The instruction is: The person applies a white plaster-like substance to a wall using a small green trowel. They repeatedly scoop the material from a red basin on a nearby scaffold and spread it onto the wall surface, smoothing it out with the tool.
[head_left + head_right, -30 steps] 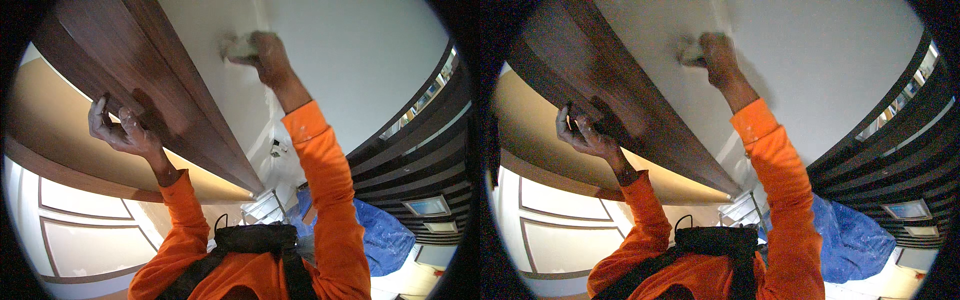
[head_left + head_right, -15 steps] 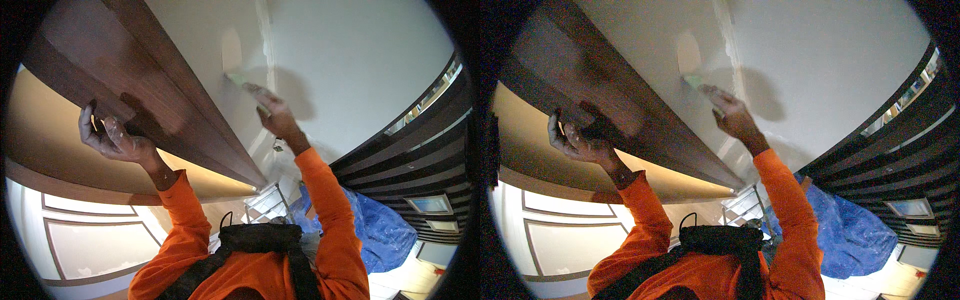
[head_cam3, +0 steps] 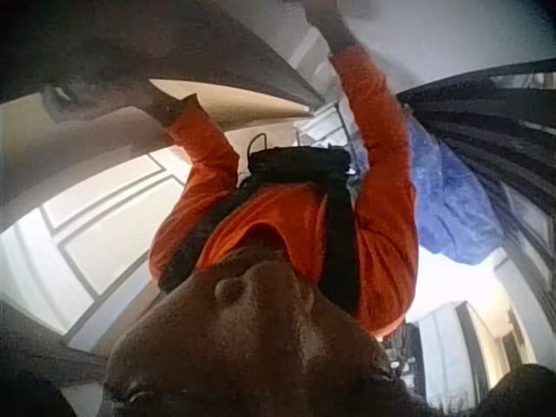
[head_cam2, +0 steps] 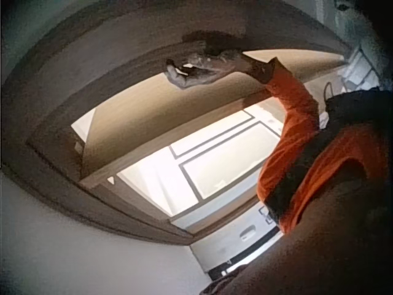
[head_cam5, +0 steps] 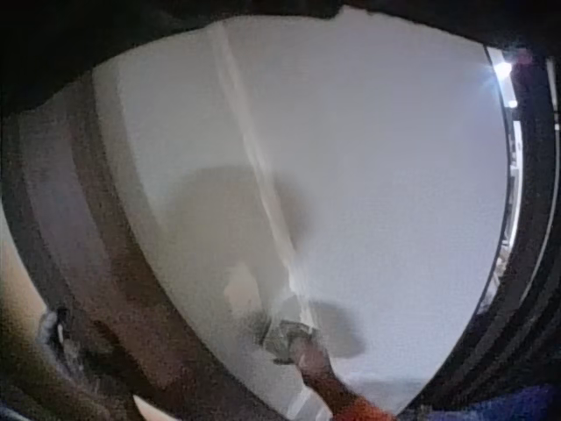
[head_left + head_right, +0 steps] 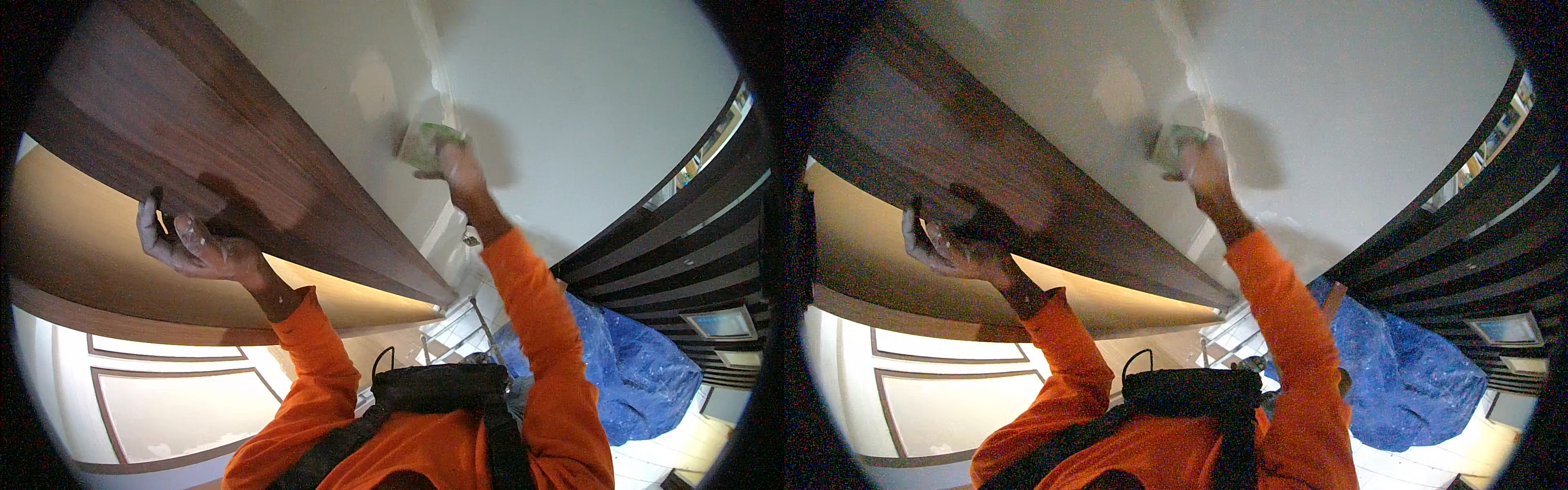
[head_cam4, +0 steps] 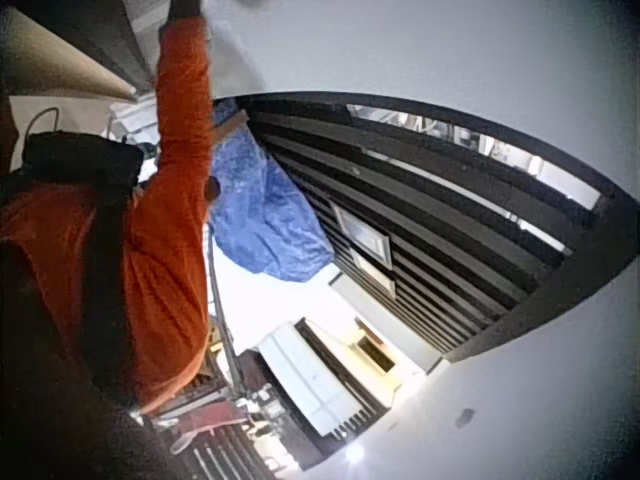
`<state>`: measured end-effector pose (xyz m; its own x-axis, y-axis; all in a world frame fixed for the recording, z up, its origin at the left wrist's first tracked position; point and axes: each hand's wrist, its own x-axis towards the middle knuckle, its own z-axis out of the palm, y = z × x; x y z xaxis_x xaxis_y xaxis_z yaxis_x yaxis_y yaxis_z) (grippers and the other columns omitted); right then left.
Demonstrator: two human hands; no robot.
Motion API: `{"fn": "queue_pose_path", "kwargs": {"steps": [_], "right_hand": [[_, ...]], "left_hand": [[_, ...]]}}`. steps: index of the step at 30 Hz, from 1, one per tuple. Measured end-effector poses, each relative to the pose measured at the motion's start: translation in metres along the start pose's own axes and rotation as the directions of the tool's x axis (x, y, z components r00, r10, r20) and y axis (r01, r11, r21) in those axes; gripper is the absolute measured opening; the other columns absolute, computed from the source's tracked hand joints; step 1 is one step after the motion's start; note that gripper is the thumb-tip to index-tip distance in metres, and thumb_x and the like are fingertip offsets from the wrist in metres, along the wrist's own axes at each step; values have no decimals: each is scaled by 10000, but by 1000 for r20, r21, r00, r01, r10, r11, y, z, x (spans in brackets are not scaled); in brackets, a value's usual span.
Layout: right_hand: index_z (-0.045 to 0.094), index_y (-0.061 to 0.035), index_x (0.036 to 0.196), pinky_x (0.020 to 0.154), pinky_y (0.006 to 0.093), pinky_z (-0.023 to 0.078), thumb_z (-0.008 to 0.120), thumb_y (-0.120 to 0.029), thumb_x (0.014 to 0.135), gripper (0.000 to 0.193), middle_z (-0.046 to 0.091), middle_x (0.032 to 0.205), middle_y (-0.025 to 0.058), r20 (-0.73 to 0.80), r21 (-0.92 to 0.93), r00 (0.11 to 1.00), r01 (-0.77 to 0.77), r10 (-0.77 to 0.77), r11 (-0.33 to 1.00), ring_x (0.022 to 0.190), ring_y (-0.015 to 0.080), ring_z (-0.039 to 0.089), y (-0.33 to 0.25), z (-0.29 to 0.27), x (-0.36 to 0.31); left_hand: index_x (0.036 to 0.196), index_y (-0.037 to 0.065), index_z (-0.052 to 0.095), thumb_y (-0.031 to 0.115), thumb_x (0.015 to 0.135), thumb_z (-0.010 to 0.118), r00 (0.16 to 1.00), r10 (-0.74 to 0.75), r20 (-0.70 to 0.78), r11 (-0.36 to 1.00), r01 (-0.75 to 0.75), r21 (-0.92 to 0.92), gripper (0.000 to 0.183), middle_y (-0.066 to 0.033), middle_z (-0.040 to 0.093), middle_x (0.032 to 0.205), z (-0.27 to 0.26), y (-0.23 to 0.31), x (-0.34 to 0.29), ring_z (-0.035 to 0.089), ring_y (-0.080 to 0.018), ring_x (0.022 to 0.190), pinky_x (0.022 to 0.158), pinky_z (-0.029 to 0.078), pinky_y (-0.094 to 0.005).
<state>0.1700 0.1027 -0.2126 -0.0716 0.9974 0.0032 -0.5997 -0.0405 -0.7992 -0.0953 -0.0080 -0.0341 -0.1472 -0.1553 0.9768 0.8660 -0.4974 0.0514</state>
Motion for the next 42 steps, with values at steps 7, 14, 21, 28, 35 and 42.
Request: {"fn": "queue_pose_path", "kwargs": {"steps": [7, 14, 21, 28, 35, 42], "right_hand": [[589, 2, 1103, 766, 407, 575, 746, -276, 849, 408, 645, 1023, 176, 705, -576, 399, 805, -587, -144, 909, 306, 673, -146, 62, 38], [554, -54, 1243, 868, 418, 552, 654, -151, 907, 364, 626, 1134, 154, 566, -304, 372, 924, -736, 233, 1010, 323, 644, -154, 95, 7], [381, -212, 1495, 1152, 444, 355, 705, -20, 702, 877, 390, 1538, 52, 864, -495, 413, 801, -288, -336, 1382, 272, 420, -46, 47, -32], [411, -221, 1479, 1110, 415, 386, 688, -43, 681, 863, 422, 1518, 34, 837, -504, 335, 779, -433, -373, 1340, 249, 461, -118, 60, -37], [437, -233, 1458, 1102, 397, 395, 698, -56, 704, 818, 432, 1512, -5, 924, -349, 381, 797, -37, -493, 1374, 239, 429, -120, 20, -10], [420, -232, 1468, 1126, 408, 369, 678, -75, 720, 807, 426, 1518, -8, 944, -307, 191, 810, -269, -499, 1383, 237, 420, -137, 56, -8]], "left_hand": [[1168, -48, 552, 438, 915, 593, 988, -148, -50, 963, 132, -235, 549, -175, 545, 1217, 15, 19, 2, 542, -316, 1124, 947, 485, -480], [1219, -48, 516, 382, 880, 588, 985, -164, -47, 971, 153, -184, 552, -192, 532, 1189, 9, 15, 0, 523, -313, 1111, 982, 420, -465], [1206, -53, 517, 395, 885, 582, 978, -200, -53, 961, 185, -206, 555, -185, 529, 1174, 13, 12, 3, 499, -315, 1129, 1017, 378, -467], [1216, -59, 501, 361, 913, 542, 991, -121, -56, 970, 106, -217, 519, -203, 527, 1194, 11, 4, -1, 505, -323, 1133, 1011, 396, -482], [1221, -60, 497, 351, 898, 551, 987, -155, -31, 961, 143, -236, 525, -210, 518, 1232, 17, 12, 4, 510, -332, 1147, 1013, 418, -491], [1228, -57, 503, 350, 891, 550, 988, -147, -39, 960, 132, -248, 531, -207, 517, 1227, 17, 12, 1, 492, -337, 1178, 1025, 393, -499]]}}
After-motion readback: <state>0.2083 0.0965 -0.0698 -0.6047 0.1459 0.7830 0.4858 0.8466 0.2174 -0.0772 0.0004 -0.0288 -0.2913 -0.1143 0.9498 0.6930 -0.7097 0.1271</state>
